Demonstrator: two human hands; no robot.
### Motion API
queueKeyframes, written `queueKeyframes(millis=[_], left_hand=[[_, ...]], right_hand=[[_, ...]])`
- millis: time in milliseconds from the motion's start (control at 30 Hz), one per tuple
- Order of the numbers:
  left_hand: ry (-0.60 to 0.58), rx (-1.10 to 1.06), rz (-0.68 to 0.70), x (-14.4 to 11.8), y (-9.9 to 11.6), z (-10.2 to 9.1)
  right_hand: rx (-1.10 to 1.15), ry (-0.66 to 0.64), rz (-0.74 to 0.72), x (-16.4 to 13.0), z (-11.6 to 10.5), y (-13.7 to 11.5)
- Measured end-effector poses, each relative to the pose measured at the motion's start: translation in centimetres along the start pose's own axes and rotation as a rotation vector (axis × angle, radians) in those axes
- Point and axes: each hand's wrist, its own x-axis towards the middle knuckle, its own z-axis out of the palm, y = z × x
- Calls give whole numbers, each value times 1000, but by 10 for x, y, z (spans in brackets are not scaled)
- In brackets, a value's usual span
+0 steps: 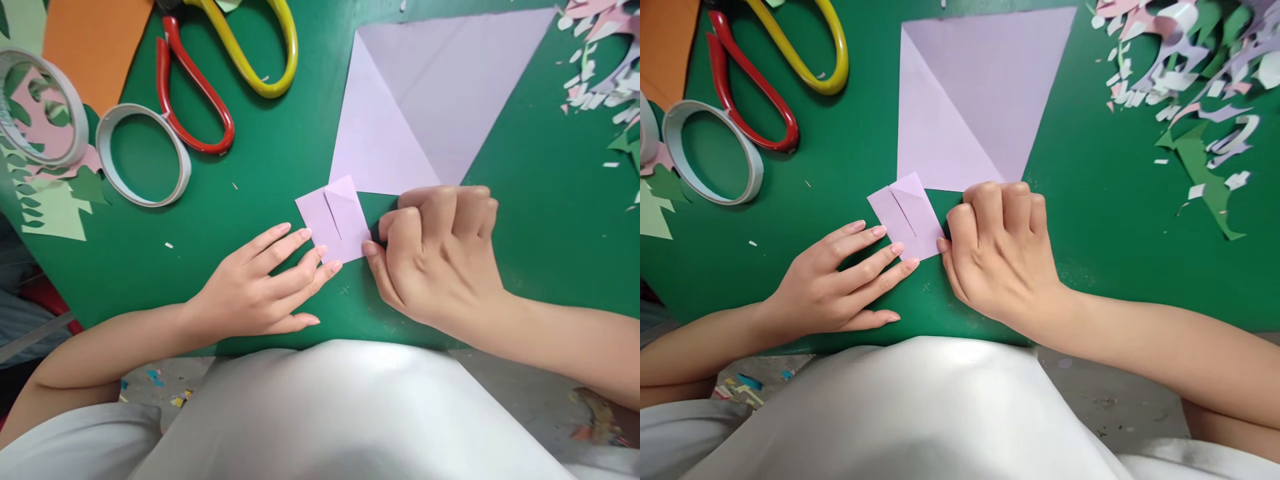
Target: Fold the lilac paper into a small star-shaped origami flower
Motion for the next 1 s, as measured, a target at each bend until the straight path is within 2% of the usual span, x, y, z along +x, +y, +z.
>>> queueKeyframes(millis=[100,267,367,500,633,767,867,1000], left_hand=[[55,-21,-9,0,-1,1],[142,-61,-15,1,-2,2],[158,-45,-8,1,-4,3],[169,-42,25,1,-6,5],[149,-46,63,-2,-8,6],[127,-30,91,-5,-10,5],[166,15,99,-4,-10,3],[231,70,100,-1,-10,2]], right_hand=[[-16,-13,-12,0,-1,5],[-28,39,-49,-1,-1,9],[-14,-13,-38,-1,-1,10],[29,15,-75,4,-3,14],[96,60,-172,15,-6,19],[133,28,-282,22,-7,21],[160,38,-317,23,-7,21],[175,76,-272,22,-7,20]])
